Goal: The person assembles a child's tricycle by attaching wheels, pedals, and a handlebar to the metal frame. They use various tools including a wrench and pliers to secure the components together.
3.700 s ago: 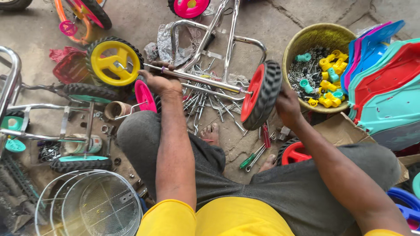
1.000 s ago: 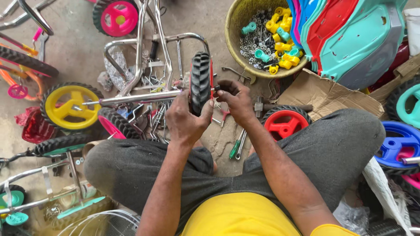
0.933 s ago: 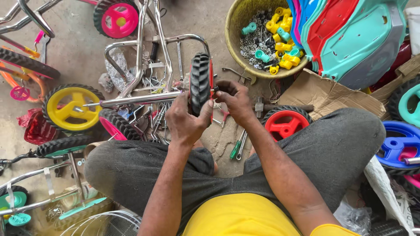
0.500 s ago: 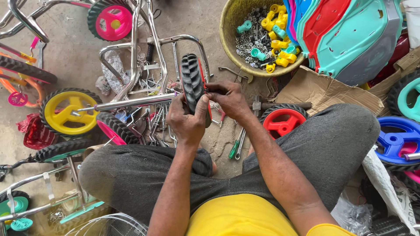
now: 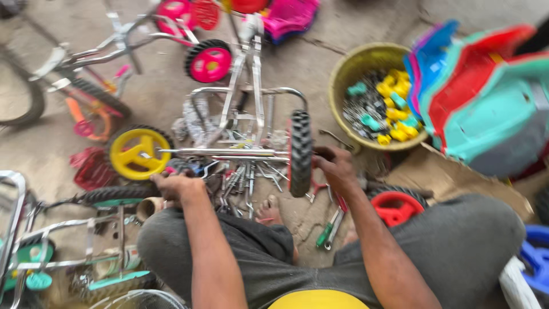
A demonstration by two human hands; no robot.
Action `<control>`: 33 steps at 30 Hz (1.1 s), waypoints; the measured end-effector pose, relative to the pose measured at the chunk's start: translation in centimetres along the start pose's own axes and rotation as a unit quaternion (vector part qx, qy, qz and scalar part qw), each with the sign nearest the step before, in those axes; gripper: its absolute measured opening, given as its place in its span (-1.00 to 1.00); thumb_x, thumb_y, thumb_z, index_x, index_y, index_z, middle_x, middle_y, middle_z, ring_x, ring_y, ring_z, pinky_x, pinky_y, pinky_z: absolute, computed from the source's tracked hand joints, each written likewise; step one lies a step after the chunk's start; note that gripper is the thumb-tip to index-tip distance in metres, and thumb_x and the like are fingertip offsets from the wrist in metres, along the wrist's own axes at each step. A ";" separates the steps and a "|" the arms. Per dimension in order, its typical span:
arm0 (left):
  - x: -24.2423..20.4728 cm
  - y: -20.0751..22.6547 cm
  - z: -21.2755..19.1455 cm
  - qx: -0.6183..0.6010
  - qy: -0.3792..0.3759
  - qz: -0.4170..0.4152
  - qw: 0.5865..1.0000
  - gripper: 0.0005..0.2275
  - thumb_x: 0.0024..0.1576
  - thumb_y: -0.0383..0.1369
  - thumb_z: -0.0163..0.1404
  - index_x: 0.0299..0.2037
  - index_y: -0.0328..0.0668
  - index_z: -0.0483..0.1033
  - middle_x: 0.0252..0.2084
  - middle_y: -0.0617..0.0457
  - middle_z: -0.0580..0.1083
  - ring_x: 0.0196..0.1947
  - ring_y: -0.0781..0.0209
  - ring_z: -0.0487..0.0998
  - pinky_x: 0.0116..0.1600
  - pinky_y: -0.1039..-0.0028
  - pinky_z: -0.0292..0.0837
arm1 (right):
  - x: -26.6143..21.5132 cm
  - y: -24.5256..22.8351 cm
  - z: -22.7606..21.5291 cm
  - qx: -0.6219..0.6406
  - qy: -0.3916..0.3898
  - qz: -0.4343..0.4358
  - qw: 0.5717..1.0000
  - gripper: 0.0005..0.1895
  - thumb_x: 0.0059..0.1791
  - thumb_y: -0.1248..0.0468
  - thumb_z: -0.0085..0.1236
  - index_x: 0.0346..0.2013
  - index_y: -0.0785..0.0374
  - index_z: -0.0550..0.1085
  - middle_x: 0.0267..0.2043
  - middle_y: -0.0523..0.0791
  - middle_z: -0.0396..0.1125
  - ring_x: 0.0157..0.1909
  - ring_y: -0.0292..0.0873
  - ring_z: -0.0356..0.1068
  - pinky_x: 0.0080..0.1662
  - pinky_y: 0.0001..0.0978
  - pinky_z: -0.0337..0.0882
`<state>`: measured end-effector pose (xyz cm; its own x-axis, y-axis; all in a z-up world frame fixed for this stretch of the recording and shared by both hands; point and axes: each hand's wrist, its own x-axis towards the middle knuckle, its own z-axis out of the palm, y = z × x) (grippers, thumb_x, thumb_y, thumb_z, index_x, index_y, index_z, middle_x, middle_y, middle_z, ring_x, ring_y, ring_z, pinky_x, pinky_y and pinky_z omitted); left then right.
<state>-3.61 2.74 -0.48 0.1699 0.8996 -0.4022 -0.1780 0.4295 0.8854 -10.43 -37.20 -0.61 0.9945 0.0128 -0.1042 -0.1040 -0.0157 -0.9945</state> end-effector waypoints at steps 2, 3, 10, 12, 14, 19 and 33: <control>2.2 -0.1 0.8 0.001 0.044 -0.028 0.999 -0.56 0.27 -0.05 -0.06 -0.11 -0.42 0.54 -0.22 -0.01 0.51 -0.28 0.09 0.56 -0.18 0.26 0.55 | -0.4 0.5 -0.3 -0.005 0.003 -0.013 1.000 -0.76 0.00 0.33 0.17 -0.09 0.41 0.58 -0.26 -0.11 0.53 -0.25 -0.31 0.48 -0.16 -0.45 0.47; 2.6 -0.4 1.6 0.031 0.041 -0.023 0.998 -0.53 0.29 -0.01 -0.11 -0.15 -0.40 0.53 -0.25 -0.01 0.53 -0.29 0.11 0.59 -0.19 0.29 0.58 | -0.1 0.5 -0.4 -0.003 0.002 -0.030 1.000 -0.76 0.00 0.31 0.16 -0.11 0.41 0.57 -0.26 -0.15 0.52 -0.24 -0.33 0.47 -0.16 -0.47 0.47; 2.1 -2.1 4.8 -0.102 -0.111 -0.012 0.988 -0.63 0.34 -0.12 -0.12 -0.36 -0.26 0.45 -0.46 0.06 0.39 -0.51 0.24 0.42 -0.43 0.41 0.40 | 1.4 1.5 -1.6 -0.034 -0.051 -0.039 0.997 -0.78 0.03 0.36 0.18 -0.09 0.43 0.59 -0.22 -0.12 0.51 -0.18 -0.33 0.40 -0.10 -0.46 0.42; 1.7 -1.8 5.4 -0.121 -0.078 -0.104 0.984 -0.69 0.32 -0.14 -0.13 -0.35 -0.19 0.37 -0.49 0.12 0.35 -0.57 0.29 0.39 -0.53 0.42 0.33 | 2.0 1.1 -1.7 0.026 -0.075 -0.017 0.997 -0.75 0.01 0.39 0.17 -0.03 0.42 0.58 -0.13 -0.13 0.52 -0.10 -0.32 0.43 -0.02 -0.47 0.42; 1.4 -1.2 5.5 -0.120 -0.069 -0.085 0.987 -0.72 0.31 -0.16 -0.11 -0.32 -0.20 0.35 -0.51 0.14 0.32 -0.59 0.30 0.35 -0.55 0.45 0.31 | 1.7 0.6 -1.6 0.088 -0.106 0.013 0.990 -0.70 -0.01 0.43 0.16 0.03 0.41 0.56 -0.04 -0.11 0.53 -0.02 -0.28 0.46 0.07 -0.46 0.42; -0.8 -0.6 5.3 -0.107 -0.103 -0.051 0.988 -0.70 0.33 -0.13 -0.18 -0.31 -0.19 0.30 -0.52 0.16 0.25 -0.60 0.33 0.30 -0.55 0.48 0.38 | 0.8 -1.3 -0.9 0.009 -0.142 -0.128 0.982 -0.70 -0.01 0.50 0.11 0.03 0.46 0.54 0.11 -0.05 0.49 0.15 -0.22 0.43 0.20 -0.44 0.37; -0.3 -1.3 4.9 -0.106 -0.099 0.036 0.989 -0.70 0.29 -0.15 -0.14 -0.34 -0.22 0.33 -0.46 0.09 0.30 -0.60 0.28 0.34 -0.57 0.46 0.34 | 2.2 -2.3 0.3 -0.089 -0.112 -0.193 0.971 -0.76 -0.06 0.48 0.16 -0.10 0.40 0.56 -0.10 -0.01 0.53 -0.10 -0.19 0.55 -0.05 -0.42 0.49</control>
<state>1.30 1.50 -0.31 0.3310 0.9050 -0.2674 -0.3932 0.3898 0.8327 -8.04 -36.87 1.49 0.9287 0.2680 0.2562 0.3002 -0.1384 -0.9438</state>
